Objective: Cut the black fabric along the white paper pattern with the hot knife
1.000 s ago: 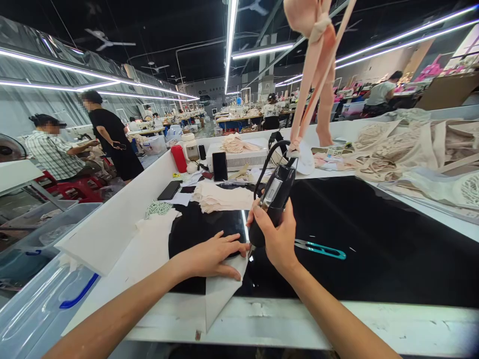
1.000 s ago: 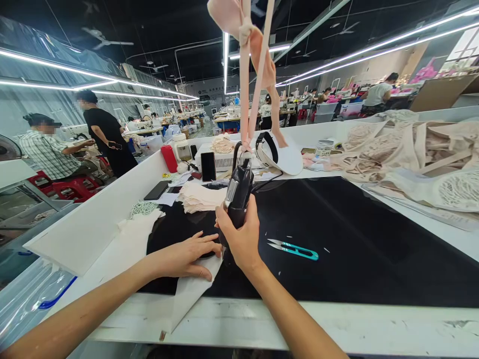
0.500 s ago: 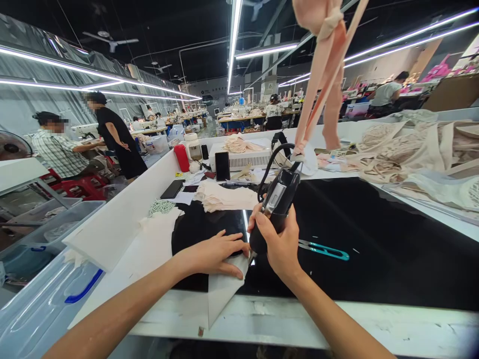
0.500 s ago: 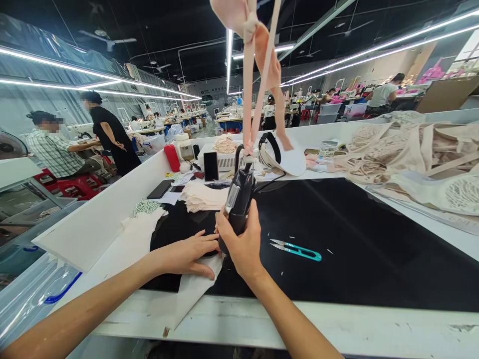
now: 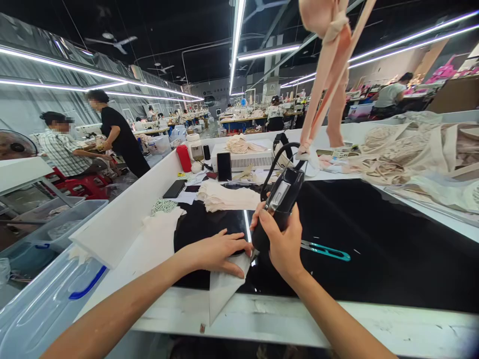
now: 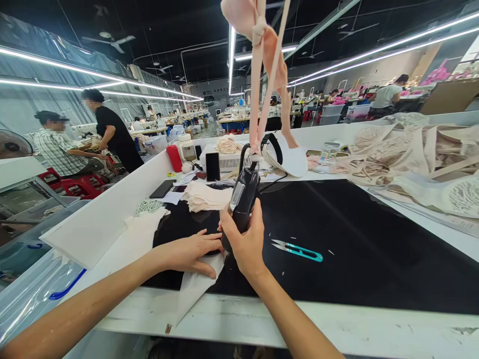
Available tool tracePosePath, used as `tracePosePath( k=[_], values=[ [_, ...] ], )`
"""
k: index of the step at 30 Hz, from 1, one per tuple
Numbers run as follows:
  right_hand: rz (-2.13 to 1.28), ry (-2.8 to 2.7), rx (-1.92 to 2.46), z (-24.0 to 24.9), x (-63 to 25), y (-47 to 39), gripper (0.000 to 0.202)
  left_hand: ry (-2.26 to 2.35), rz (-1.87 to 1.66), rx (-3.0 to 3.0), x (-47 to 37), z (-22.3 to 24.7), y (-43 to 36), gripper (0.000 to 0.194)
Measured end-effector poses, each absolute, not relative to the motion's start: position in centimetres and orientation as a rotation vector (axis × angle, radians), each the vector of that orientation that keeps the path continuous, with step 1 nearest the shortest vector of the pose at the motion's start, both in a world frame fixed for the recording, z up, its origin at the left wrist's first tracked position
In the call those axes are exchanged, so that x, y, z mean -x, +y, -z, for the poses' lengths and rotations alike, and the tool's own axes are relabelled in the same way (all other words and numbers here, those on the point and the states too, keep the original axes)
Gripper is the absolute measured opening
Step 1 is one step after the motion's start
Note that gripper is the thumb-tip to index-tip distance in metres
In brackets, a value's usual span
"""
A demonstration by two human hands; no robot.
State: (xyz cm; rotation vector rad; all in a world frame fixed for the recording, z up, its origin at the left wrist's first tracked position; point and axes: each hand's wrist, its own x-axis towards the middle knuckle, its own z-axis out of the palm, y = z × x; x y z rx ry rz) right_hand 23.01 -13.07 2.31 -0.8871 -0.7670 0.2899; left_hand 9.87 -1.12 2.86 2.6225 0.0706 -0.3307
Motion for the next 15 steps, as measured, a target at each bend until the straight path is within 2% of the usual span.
tracePosePath(
  k=[15],
  values=[
    [-0.319,-0.792,0.847,-2.0,-22.5,-13.52,0.028,0.054,0.374,-2.652,-10.29,-2.73,-0.75,0.042]
  ],
)
